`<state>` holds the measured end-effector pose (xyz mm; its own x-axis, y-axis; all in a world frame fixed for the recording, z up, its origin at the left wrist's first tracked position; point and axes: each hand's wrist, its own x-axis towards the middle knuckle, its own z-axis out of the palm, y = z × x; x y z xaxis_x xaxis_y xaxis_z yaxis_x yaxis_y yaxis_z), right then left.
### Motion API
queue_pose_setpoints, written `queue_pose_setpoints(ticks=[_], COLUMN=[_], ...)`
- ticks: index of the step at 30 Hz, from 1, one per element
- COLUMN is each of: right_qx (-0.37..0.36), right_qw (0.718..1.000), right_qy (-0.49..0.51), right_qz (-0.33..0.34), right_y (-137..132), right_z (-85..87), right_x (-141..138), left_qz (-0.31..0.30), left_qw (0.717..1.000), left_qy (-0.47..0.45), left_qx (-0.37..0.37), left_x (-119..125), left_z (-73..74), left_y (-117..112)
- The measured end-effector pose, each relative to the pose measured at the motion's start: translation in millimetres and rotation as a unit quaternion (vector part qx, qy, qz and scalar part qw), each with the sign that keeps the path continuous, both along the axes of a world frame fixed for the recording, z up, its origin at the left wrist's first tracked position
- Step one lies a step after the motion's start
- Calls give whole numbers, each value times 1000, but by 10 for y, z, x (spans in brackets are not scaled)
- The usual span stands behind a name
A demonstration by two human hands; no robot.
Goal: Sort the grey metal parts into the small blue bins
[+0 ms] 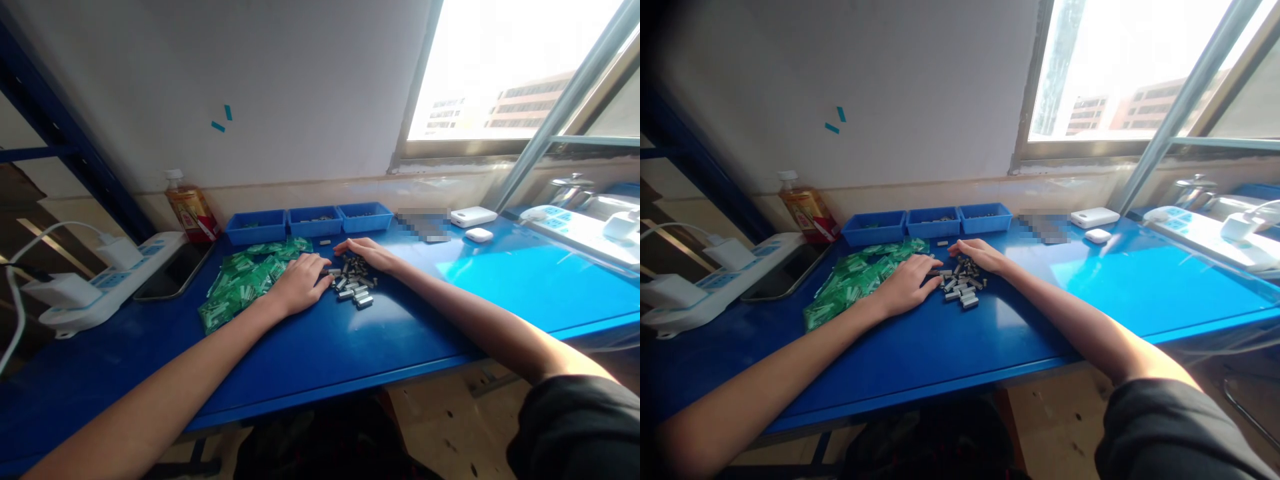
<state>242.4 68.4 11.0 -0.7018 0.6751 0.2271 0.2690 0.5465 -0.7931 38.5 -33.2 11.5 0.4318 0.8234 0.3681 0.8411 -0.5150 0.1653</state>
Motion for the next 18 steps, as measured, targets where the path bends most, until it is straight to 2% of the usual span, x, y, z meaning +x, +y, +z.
queue_pose_setpoints(ticks=[2, 4, 12, 15, 18], right_qx=[-22, -9, 29, -3, -75], right_qw=[999, 999, 998, 1000, 995], right_qy=[27, 30, -26, 1, 58], right_qz=[-6, -16, -39, -19, 19], right_y=[17, 15, -109, -143, -168], right_z=[18, 19, -13, 21, 75], right_x=[-1, -4, -10, -7, -30], left_qz=[-5, -13, -63, -47, -13], left_qw=[1000, 1000, 998, 999, 1000], left_qy=[-6, -13, 5, 10, -4], left_qx=[-2, -1, 2, 3, 12], left_x=[4, 5, -17, -3, 28], left_z=[13, 26, 51, 68, 91], left_y=[-9, -17, -36, -48, -56])
